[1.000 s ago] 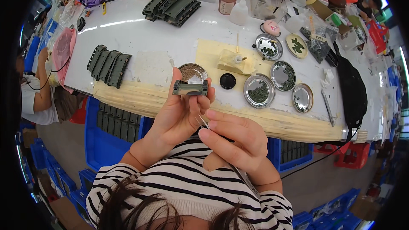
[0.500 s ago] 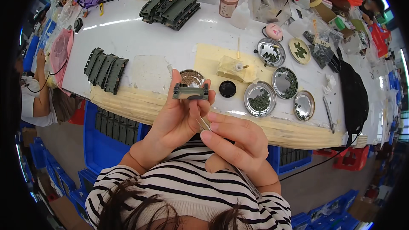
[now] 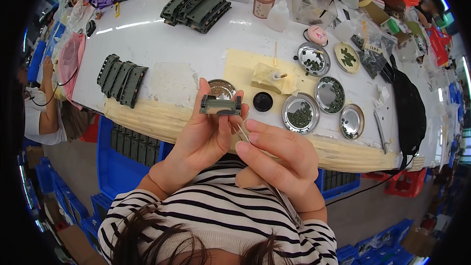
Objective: The person is using a thin brush to apply detail or glue to a small green plastic model tank at a hobbyist workbench.
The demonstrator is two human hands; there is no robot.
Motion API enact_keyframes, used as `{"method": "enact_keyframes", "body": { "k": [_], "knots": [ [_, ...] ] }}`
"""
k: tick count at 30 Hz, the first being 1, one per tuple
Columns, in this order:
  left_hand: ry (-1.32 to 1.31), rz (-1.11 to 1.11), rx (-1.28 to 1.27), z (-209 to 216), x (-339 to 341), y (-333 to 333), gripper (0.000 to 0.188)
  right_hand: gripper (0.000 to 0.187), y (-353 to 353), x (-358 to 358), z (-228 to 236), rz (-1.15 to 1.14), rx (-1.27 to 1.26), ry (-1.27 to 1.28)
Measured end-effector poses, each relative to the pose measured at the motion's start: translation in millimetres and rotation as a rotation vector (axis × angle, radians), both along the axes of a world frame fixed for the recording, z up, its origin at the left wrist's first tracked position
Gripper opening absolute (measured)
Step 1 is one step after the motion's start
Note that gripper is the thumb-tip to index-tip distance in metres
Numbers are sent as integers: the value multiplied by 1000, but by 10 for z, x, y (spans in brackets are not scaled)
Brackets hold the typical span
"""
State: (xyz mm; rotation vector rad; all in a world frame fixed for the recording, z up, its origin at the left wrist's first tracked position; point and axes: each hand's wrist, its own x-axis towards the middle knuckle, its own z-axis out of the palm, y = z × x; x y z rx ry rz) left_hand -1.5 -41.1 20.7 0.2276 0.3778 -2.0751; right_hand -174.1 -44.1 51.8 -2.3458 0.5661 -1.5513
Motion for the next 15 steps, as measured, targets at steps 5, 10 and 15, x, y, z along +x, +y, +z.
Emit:
{"method": "enact_keyframes", "body": {
  "k": [5,10,15],
  "knots": [
    [-169,-1,5,84,-12,-6,50,32,-76,-15,92,-31,-94,165],
    [-255,23,-23,90,-1,-3,53,32,-66,0,125,-55,-86,178],
    [-379,75,-60,88,-30,10,54,31,-51,14,148,-88,-80,198]
  ]
}}
